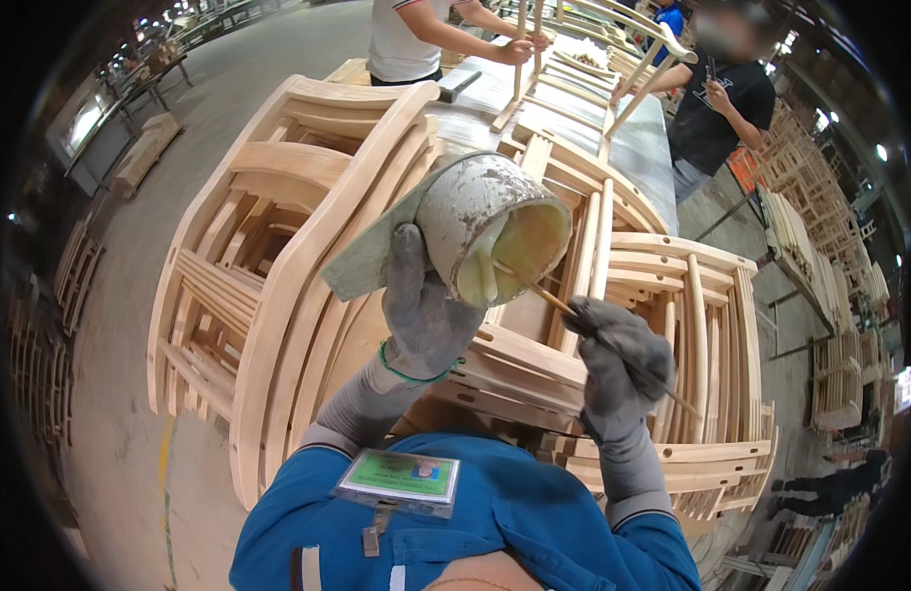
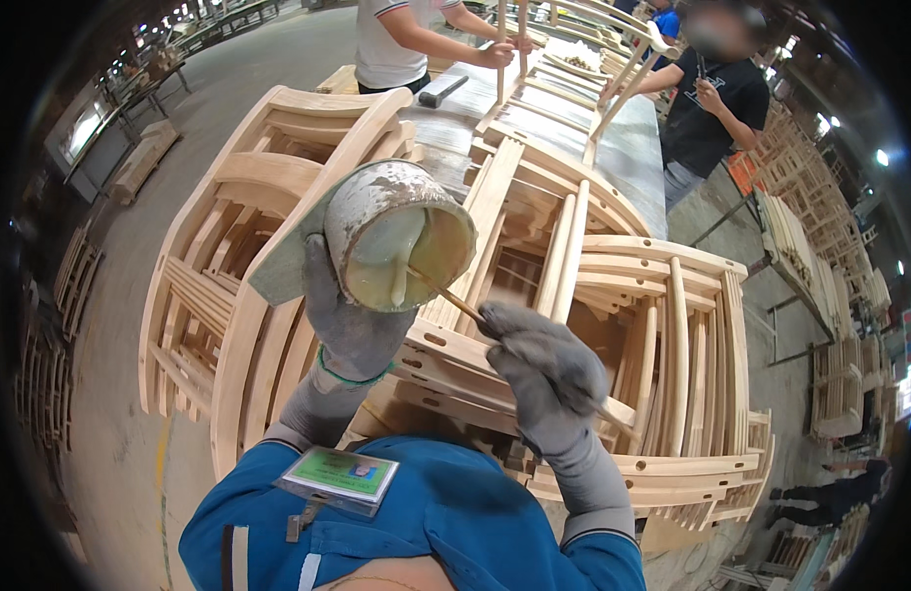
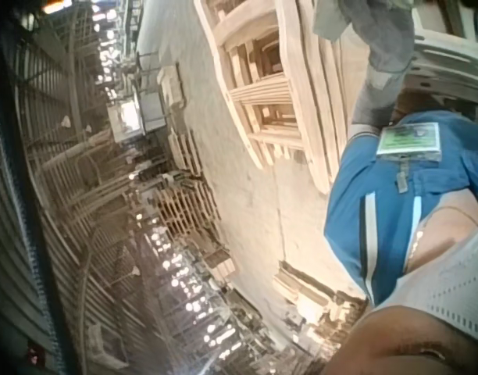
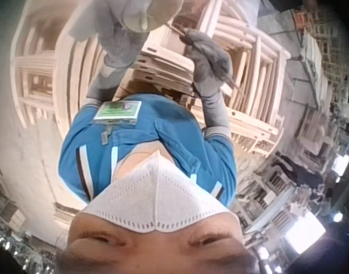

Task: The person applies a yellowish finish to wooden chair frames using a brush. They dip the brush into a container, apply the finish to the chair, and later mix additional finish in the container using a power drill.

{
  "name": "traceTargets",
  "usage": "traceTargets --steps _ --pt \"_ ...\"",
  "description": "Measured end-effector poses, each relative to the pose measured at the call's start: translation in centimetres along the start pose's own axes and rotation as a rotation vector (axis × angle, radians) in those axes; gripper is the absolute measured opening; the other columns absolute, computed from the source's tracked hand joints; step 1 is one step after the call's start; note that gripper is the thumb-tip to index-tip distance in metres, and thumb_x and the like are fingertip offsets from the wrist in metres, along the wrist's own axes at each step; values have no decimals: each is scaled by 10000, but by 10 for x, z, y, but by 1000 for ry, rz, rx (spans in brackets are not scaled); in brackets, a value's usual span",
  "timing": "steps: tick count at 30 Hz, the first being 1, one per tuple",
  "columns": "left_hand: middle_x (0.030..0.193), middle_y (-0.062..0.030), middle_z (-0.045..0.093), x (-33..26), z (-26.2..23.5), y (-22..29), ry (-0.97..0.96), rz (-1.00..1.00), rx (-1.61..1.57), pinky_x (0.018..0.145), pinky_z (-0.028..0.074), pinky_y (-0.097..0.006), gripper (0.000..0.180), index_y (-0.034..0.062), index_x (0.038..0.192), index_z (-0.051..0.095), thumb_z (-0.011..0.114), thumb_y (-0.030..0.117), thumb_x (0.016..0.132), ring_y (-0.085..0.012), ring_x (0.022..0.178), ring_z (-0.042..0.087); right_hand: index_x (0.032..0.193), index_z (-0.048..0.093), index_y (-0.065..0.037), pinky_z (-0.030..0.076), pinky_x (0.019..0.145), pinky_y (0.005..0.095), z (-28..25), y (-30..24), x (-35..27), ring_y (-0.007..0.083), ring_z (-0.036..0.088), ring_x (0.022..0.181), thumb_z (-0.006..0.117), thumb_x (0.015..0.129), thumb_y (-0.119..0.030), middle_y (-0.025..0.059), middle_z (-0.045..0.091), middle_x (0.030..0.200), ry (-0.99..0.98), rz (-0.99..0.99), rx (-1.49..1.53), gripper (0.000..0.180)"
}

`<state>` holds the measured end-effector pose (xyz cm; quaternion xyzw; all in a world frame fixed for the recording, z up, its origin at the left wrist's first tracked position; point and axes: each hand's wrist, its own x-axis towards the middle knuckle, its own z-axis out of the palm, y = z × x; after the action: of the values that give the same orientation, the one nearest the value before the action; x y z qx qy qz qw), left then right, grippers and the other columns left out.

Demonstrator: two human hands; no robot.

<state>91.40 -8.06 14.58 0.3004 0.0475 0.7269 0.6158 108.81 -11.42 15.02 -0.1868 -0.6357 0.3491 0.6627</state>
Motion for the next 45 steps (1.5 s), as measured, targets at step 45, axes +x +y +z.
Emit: traceTargets --steps 45 --pt "1288 -53 462 49 -171 -9 674 60 301 964 432 -355 432 102 1311 400 458 314 939 -187 1192 451 855 567 70 567 548 282 -130 332 270 176 627 614 643 826 -169 124 612 745 160 614 -472 252"
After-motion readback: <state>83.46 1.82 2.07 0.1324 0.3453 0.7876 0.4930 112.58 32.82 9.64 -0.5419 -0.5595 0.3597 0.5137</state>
